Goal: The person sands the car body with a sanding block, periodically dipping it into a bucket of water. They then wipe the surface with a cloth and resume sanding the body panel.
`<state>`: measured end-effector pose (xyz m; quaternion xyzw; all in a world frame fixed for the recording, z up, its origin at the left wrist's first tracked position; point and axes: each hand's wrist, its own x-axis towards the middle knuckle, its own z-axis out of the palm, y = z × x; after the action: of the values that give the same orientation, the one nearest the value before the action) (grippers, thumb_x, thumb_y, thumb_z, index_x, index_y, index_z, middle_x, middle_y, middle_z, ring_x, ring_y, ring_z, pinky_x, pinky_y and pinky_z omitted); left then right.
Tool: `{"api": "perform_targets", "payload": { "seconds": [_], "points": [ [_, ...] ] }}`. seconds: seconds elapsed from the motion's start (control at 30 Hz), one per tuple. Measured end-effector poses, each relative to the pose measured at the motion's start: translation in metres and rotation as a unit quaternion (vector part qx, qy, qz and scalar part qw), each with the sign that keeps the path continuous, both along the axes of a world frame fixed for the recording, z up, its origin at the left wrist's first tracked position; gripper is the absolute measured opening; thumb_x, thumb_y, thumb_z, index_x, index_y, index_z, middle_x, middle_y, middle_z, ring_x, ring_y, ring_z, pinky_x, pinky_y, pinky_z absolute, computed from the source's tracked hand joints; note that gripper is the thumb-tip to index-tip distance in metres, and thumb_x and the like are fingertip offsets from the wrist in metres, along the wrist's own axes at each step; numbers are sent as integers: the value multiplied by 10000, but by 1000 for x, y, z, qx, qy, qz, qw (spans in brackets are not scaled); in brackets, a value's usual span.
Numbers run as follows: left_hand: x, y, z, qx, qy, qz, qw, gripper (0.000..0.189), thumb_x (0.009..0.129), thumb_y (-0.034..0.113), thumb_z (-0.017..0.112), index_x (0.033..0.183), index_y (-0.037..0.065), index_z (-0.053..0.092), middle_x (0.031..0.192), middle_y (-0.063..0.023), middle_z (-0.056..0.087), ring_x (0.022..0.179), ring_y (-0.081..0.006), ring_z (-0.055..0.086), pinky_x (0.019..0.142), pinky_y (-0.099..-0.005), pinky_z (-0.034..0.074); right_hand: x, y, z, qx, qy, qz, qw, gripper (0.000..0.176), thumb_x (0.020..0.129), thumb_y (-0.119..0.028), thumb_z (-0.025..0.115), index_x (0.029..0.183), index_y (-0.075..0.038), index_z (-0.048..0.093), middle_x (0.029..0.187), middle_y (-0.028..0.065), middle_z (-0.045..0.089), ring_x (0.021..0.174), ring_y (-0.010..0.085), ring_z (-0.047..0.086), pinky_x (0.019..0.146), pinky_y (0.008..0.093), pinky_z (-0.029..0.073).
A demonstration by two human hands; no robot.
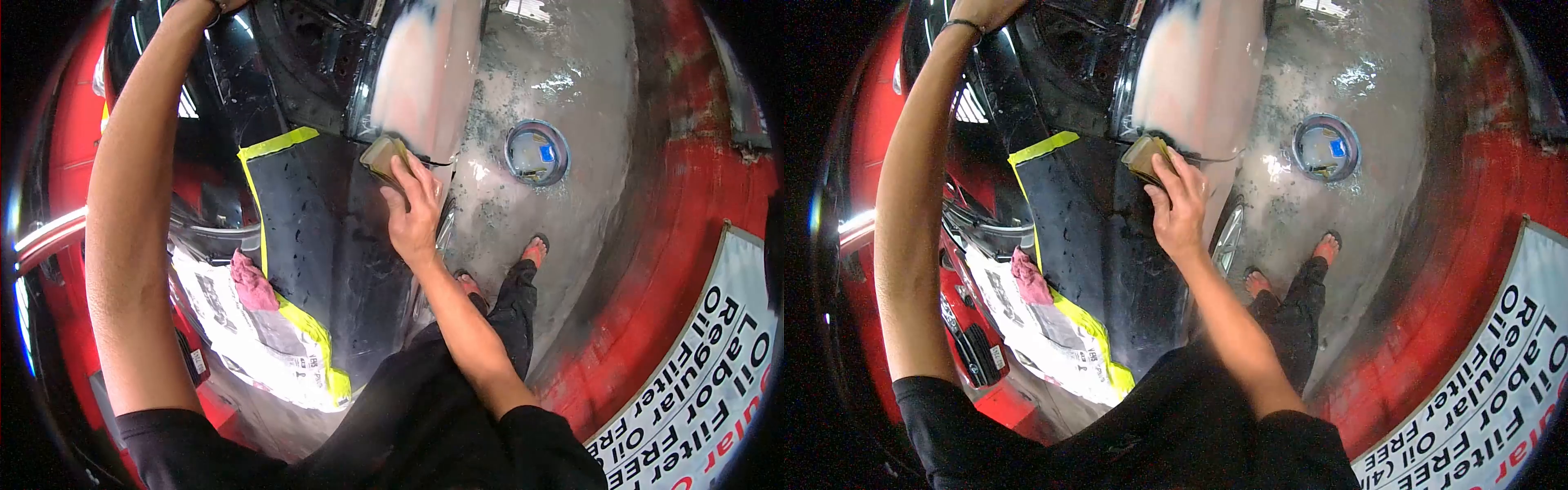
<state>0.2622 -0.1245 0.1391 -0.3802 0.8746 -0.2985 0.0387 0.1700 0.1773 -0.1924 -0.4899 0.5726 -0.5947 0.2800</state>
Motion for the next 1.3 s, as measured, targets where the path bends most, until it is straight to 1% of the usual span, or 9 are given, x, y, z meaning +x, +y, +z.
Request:
{"api": "perform_targets", "payload": {
  "seconds": [0.2, 0.4, 0.6, 0.7, 0.8, 0.93, 1.0, 1.2, 1.3],
  "points": [
    [-8, 13, -4, -8, -9, -6, 1000, 392, 929, 338, 727, 1241, 112, 800, 1570, -89, 633, 1609, -298, 407, 1341, -535, 232, -29, -81, -32, 3, -140, -73, 987, 464, 1048, -139, 703, 1505, -72, 669, 1482, 240, 654, 1358, 416, 607, 1211, 459, 422],
    [-12, 15, -4, 1, 1, 7, 1000, 391, 930, 338, 730, 1234, 104, 805, 1577, -87, 631, 1614, -292, 401, 1349, -524, 215, 9, 39, -12, 23, -57, -9, 998, 495, 974, -54, 771, 1464, -88, 712, 1548, 203, 640, 1378, 406, 585, 1206, 480, 419],
    [-23, 19, 1, 25, 5, 54, 998, 385, 933, 336, 729, 1227, 100, 808, 1592, -91, 622, 1613, -288, 404, 1349, -516, 223, -19, -47, -49, 9, -153, -78, 985, 439, 1056, -142, 701, 1485, -57, 672, 1461, 222, 672, 1375, 397, 598, 1211, 454, 403],
    [-16, 20, -4, -6, -1, 7, 1000, 387, 931, 335, 734, 1227, 97, 806, 1592, -95, 621, 1611, -286, 408, 1347, -516, 226, -13, -22, -38, 48, -99, -68, 992, 450, 1042, -148, 717, 1485, -73, 688, 1501, 212, 660, 1372, 403, 592, 1211, 473, 401],
    [-18, 14, 1, 24, 17, 49, 998, 385, 927, 333, 740, 1228, 101, 805, 1589, -97, 623, 1610, -289, 410, 1345, -519, 228, 8, 32, -24, 27, -74, -34, 996, 478, 1015, -150, 758, 1487, -109, 703, 1518, 190, 663, 1375, 397, 592, 1207, 479, 419],
    [-14, 18, -6, 1, 16, 3, 1000, 377, 921, 321, 743, 1218, 98, 805, 1583, -95, 627, 1610, -298, 409, 1344, -527, 225, -14, -24, -35, 31, -97, -67, 993, 446, 1032, -147, 728, 1473, -83, 704, 1486, 216, 673, 1360, 393, 607, 1199, 471, 427],
    [-21, 18, -1, 24, 16, 37, 999, 376, 921, 320, 741, 1215, 95, 805, 1586, -95, 625, 1612, -298, 406, 1346, -526, 222, -30, -67, -40, -2, -170, -78, 982, 424, 1037, -150, 717, 1451, -62, 707, 1459, 224, 682, 1351, 390, 625, 1198, 451, 428],
    [-24, 24, -6, -10, 1, 26, 1000, 381, 924, 318, 737, 1226, 96, 807, 1597, -95, 615, 1618, -292, 396, 1356, -527, 210, 3, -1, -14, 32, -91, -36, 995, 481, 992, -156, 777, 1470, -140, 725, 1500, 208, 668, 1392, 408, 585, 1226, 516, 400],
    [-24, 23, -6, -9, 6, 27, 1000, 385, 924, 320, 736, 1229, 97, 807, 1597, -95, 614, 1618, -290, 396, 1358, -530, 205, -6, -28, -15, 24, -121, -50, 991, 469, 992, -168, 774, 1458, -131, 732, 1488, 216, 669, 1407, 407, 574, 1228, 501, 401]
  ]
}}
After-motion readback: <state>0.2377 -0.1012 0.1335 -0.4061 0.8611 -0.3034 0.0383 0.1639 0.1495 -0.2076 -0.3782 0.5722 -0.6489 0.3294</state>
